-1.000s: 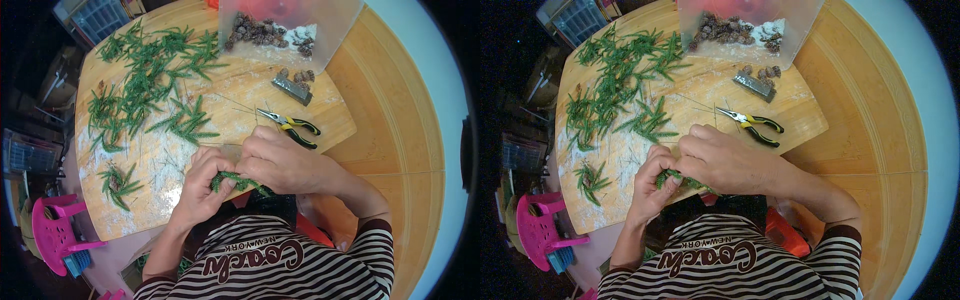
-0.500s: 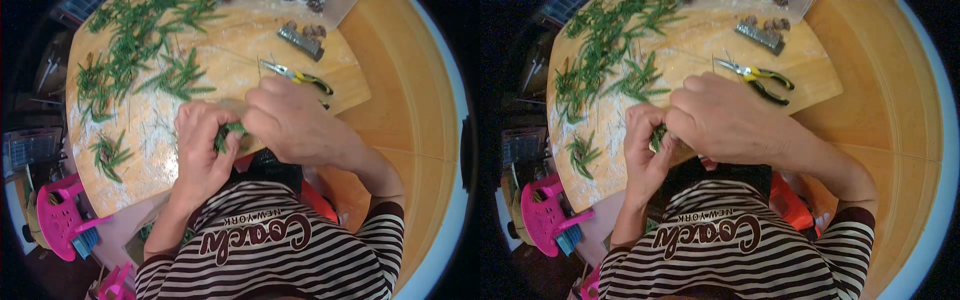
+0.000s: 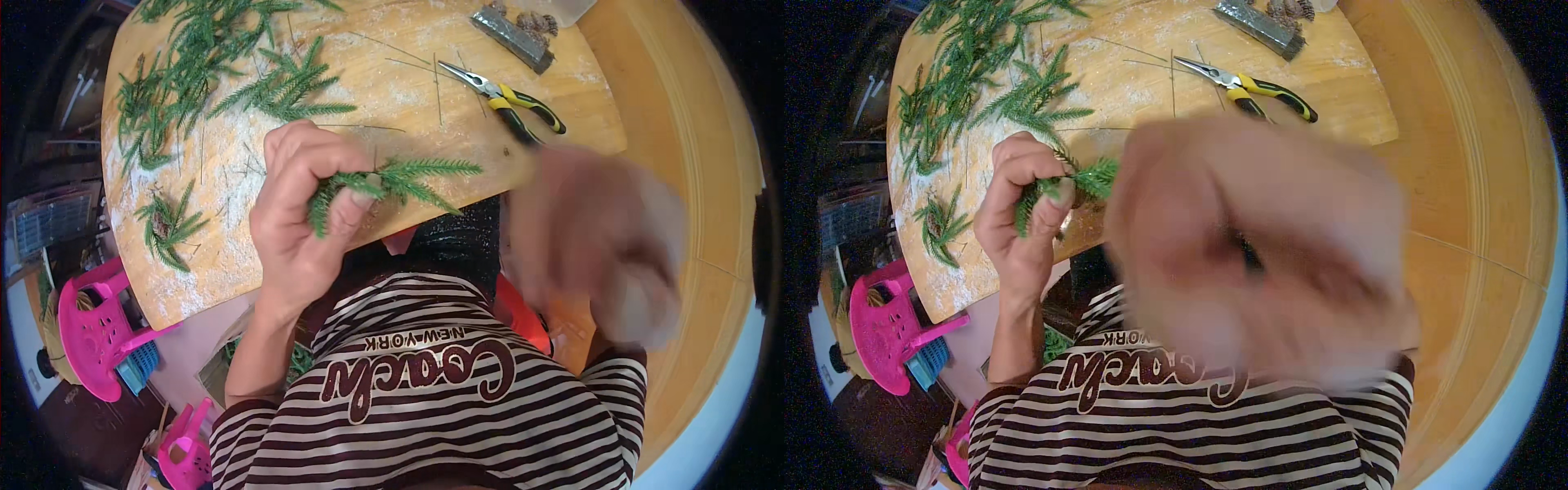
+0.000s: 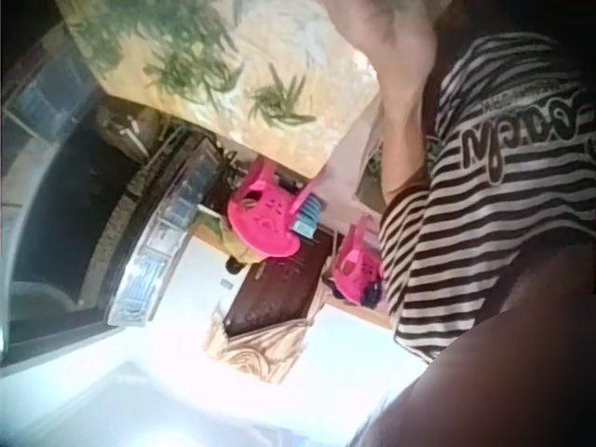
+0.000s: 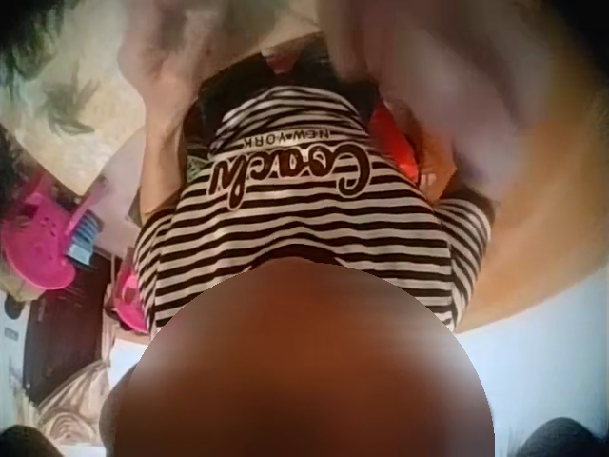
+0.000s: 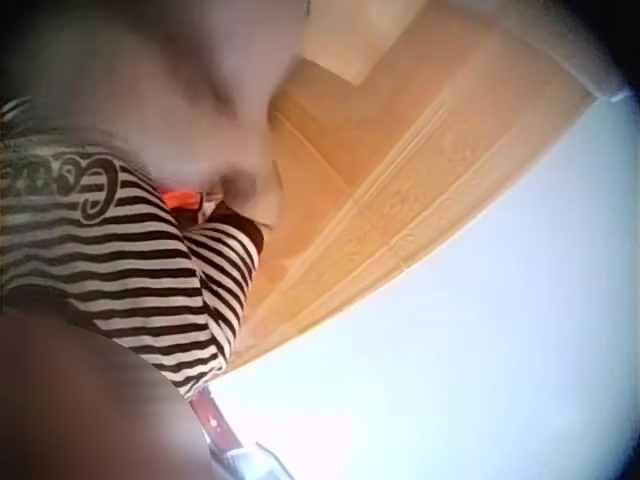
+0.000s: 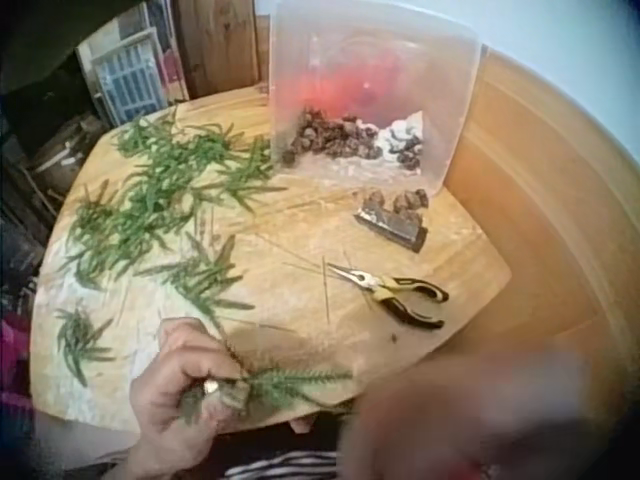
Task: Assembling artificial plant decorations by attaching small pinecones to green sprigs using wire and pliers.
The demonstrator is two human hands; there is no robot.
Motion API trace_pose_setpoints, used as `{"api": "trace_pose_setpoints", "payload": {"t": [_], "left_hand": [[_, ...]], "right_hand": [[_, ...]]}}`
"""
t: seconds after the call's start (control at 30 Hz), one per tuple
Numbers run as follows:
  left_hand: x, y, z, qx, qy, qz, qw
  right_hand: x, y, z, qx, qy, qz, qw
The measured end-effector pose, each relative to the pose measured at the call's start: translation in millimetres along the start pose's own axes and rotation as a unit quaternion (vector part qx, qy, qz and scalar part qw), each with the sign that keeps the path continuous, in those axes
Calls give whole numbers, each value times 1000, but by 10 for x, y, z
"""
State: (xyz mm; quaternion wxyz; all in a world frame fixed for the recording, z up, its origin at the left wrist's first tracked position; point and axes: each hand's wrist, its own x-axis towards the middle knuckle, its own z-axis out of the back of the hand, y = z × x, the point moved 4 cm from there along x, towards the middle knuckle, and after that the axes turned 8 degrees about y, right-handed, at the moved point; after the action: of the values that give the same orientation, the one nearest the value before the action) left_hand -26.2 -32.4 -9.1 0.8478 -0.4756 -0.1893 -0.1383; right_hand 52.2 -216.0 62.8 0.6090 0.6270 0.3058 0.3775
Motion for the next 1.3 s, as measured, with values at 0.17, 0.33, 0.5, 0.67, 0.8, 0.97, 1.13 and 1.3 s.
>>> {"api": "trace_pose_setpoints", "payload": {"t": [0.17,0.33,0.5,0.67,0.8,0.97,1.13,1.3], "left_hand": [[-103,94,34,-148,-39,95,984],[-89,83,19,-227,-39,103,968],[-109,91,37,-248,-17,87,965],[-46,1,48,-272,12,77,959],[-23,5,29,-336,64,83,936],[-28,33,-40,-451,92,168,872],[11,33,-60,-384,118,145,904],[93,31,-41,-187,147,7,971]], "right_hand": [[8,289,-165,206,322,99,919],[-129,449,-372,196,204,111,953],[-225,494,-516,197,94,125,968],[75,111,-80,-240,52,159,956],[274,-246,-144,-348,83,193,914],[285,-264,-237,-353,146,196,903],[297,-296,-228,-384,146,257,875],[310,-372,-175,-416,137,229,869]]}}
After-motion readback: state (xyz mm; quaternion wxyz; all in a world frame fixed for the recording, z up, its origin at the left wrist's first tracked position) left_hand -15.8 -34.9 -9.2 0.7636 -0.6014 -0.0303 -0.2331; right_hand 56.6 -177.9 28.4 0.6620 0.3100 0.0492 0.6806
